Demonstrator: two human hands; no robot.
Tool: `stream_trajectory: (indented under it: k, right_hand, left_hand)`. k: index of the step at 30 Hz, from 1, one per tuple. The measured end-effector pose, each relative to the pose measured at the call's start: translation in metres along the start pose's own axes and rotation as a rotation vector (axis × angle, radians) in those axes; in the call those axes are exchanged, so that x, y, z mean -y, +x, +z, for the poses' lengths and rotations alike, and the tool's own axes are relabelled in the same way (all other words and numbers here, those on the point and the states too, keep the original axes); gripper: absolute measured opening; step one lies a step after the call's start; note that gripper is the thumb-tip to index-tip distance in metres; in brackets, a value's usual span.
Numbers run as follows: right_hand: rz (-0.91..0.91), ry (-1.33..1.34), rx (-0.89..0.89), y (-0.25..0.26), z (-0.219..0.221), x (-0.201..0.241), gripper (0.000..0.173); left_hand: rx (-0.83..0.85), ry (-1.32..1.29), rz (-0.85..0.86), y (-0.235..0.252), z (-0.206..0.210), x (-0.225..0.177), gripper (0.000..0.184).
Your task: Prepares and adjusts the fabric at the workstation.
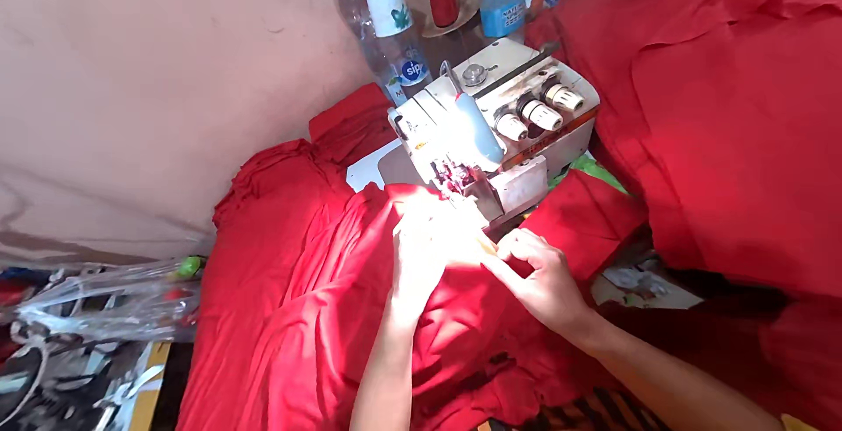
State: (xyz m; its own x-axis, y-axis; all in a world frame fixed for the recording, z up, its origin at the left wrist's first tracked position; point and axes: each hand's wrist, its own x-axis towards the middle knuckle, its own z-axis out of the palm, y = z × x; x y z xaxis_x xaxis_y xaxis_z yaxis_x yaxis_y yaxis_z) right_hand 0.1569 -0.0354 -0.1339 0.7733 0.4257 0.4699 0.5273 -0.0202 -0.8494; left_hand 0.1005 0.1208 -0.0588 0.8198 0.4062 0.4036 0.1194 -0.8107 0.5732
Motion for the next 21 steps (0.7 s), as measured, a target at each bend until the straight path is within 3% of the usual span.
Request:
stream_trajectory:
  k: [9, 14, 17, 20, 21]
  right_hand:
    - [0.051, 0.076, 0.002, -0.004, -0.004, 0.002, 0.029]
    - [0.089, 0.122, 0.047, -0.005, -0.007, 0.003, 0.034]
    - [0.099, 0.128, 0.048, -0.003, -0.008, 0.004, 0.033]
    - [0.145, 0.163, 0.109, 0.000, -0.011, 0.003, 0.017]
    - [0.173, 0.151, 0.155, 0.001, -0.014, 0.002, 0.021]
  left_hand:
    - [-0.129, 0.089, 0.107, -0.015, 0.014, -0.003, 0.011]
    - [-0.088, 0.105, -0.001, -0.014, 0.013, -0.009, 0.012]
    - [-0.039, 0.136, 0.016, -0.012, 0.009, -0.010, 0.013]
    - [-0.034, 0.198, 0.070, -0.016, 0.010, -0.011, 0.012]
    - [-0.021, 0.281, 0.101, -0.022, 0.012, -0.015, 0.018]
